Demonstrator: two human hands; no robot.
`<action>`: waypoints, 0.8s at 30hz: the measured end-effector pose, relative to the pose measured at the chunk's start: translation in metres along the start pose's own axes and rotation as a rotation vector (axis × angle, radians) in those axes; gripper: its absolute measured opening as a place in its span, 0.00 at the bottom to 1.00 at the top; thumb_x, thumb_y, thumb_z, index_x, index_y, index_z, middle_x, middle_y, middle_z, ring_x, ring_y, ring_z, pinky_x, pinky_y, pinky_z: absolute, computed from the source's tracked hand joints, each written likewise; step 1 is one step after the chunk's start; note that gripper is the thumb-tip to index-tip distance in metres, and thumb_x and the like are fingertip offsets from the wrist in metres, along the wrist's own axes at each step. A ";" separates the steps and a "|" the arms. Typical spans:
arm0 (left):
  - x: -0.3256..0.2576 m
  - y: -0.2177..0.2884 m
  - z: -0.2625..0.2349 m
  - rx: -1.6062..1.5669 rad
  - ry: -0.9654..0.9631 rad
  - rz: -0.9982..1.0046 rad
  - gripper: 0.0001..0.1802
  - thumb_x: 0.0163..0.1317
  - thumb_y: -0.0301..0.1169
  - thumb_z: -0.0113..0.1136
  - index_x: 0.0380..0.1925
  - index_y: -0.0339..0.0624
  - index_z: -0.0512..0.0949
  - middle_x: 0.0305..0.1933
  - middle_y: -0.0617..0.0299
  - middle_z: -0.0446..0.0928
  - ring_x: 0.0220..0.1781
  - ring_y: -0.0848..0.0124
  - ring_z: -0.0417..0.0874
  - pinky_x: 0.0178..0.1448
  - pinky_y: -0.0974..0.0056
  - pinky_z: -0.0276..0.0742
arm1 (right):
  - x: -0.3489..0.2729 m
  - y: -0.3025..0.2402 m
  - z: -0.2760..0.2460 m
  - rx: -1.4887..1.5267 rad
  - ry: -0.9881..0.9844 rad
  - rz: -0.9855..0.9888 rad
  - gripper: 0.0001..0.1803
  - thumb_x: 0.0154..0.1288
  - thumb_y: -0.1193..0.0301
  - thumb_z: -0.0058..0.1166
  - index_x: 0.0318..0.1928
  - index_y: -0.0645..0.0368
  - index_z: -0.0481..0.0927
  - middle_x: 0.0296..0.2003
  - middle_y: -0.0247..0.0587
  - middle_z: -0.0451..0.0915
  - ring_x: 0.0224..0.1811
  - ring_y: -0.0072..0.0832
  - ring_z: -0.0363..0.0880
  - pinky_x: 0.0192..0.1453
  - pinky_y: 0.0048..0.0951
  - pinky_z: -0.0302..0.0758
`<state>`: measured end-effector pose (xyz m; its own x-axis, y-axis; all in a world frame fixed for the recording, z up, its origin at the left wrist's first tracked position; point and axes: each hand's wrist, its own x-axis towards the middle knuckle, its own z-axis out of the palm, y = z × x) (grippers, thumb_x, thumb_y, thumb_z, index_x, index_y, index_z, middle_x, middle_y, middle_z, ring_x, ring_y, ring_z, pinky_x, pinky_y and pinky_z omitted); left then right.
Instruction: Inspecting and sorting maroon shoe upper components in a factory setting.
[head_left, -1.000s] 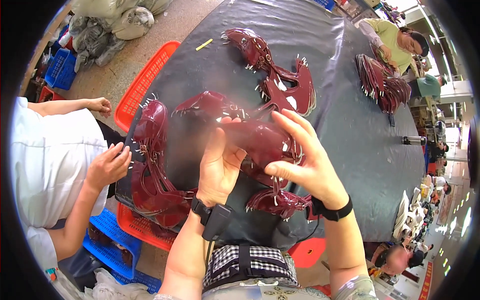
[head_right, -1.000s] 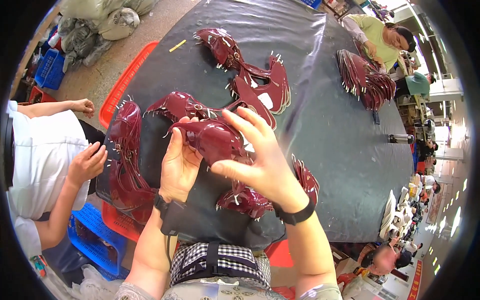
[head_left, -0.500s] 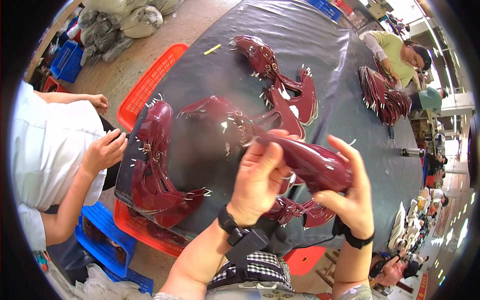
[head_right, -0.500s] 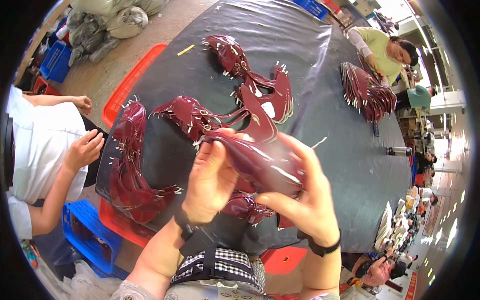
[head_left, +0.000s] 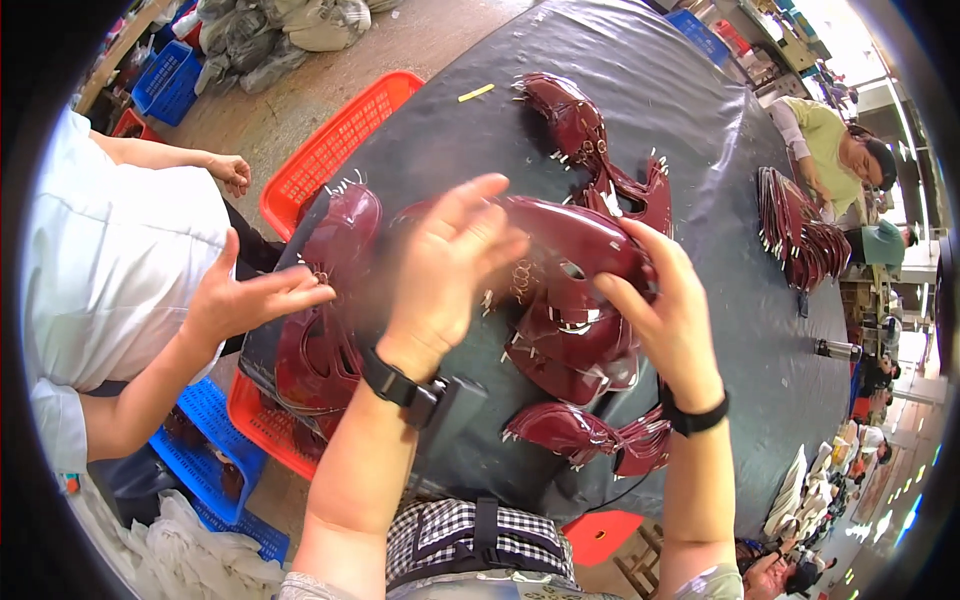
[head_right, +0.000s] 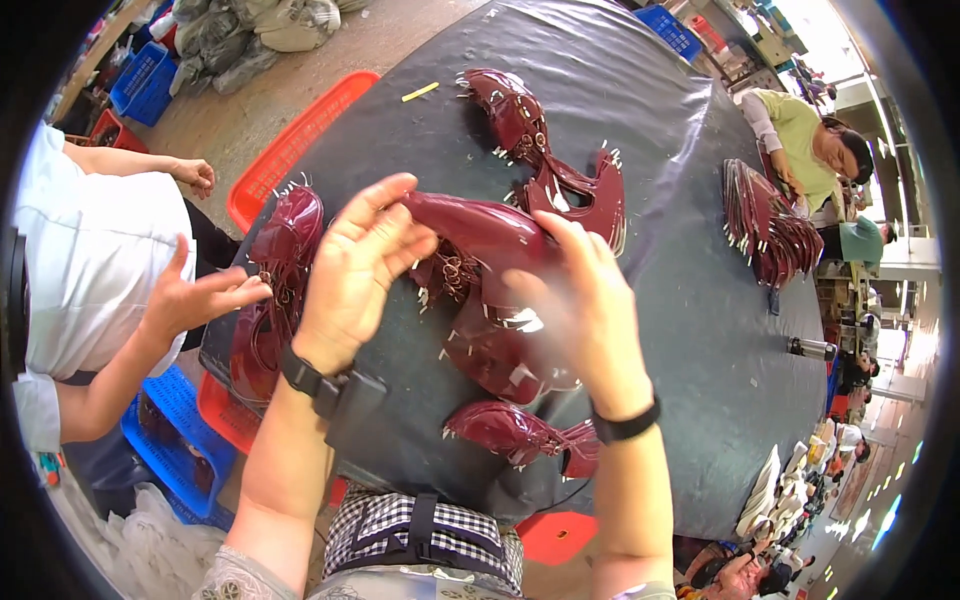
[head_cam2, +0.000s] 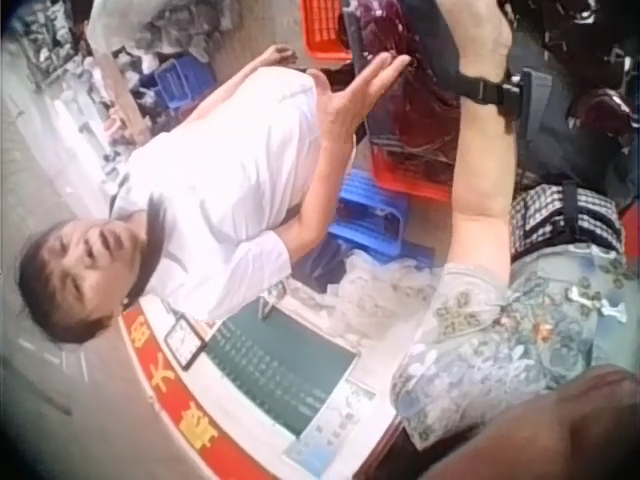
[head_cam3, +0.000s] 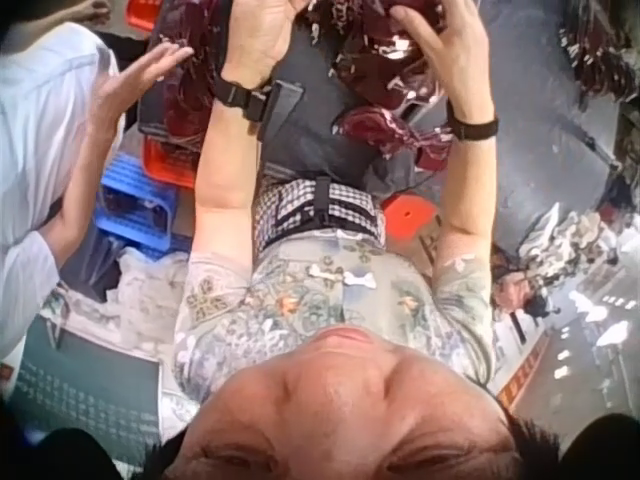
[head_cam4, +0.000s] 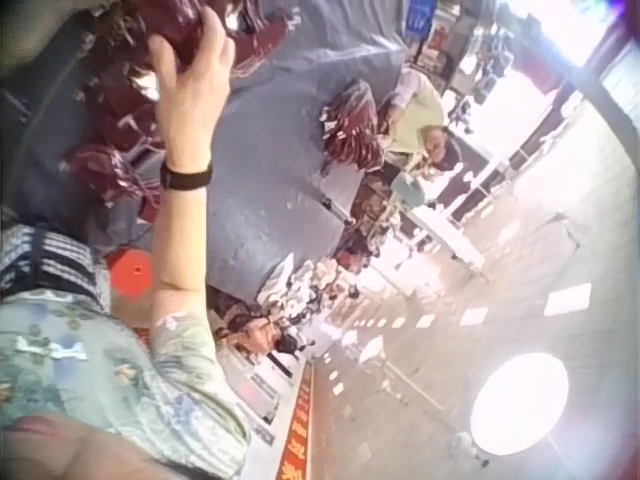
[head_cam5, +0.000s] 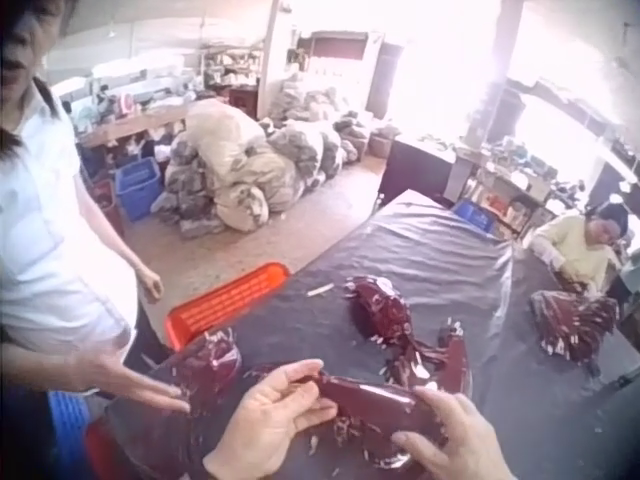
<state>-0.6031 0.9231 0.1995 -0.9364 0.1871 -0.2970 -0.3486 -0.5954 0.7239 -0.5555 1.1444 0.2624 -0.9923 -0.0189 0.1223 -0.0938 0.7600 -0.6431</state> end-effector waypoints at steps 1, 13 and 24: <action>0.007 0.004 -0.010 0.044 0.003 0.065 0.20 0.77 0.26 0.56 0.66 0.39 0.74 0.50 0.62 0.81 0.49 0.71 0.86 0.61 0.62 0.85 | 0.008 0.003 0.017 0.002 -0.003 0.014 0.31 0.62 0.64 0.71 0.65 0.53 0.77 0.50 0.47 0.80 0.51 0.41 0.82 0.57 0.38 0.79; 0.008 -0.042 -0.070 0.105 0.420 0.092 0.27 0.75 0.28 0.59 0.70 0.32 0.65 0.65 0.52 0.72 0.67 0.66 0.76 0.72 0.60 0.74 | 0.062 0.016 0.118 -0.193 -0.087 -0.210 0.29 0.67 0.58 0.66 0.62 0.60 0.77 0.50 0.50 0.81 0.53 0.48 0.80 0.59 0.43 0.78; 0.024 -0.034 -0.066 0.112 0.441 0.004 0.29 0.77 0.40 0.59 0.70 0.34 0.70 0.69 0.55 0.73 0.73 0.63 0.71 0.73 0.54 0.68 | 0.063 0.017 0.129 -0.087 -0.086 -0.234 0.28 0.67 0.61 0.64 0.63 0.60 0.78 0.53 0.50 0.81 0.54 0.48 0.80 0.59 0.43 0.78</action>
<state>-0.6111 0.8958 0.1264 -0.8392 -0.1798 -0.5132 -0.3702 -0.5024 0.7814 -0.6305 1.0725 0.1612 -0.9480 -0.2533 0.1926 -0.3179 0.7816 -0.5368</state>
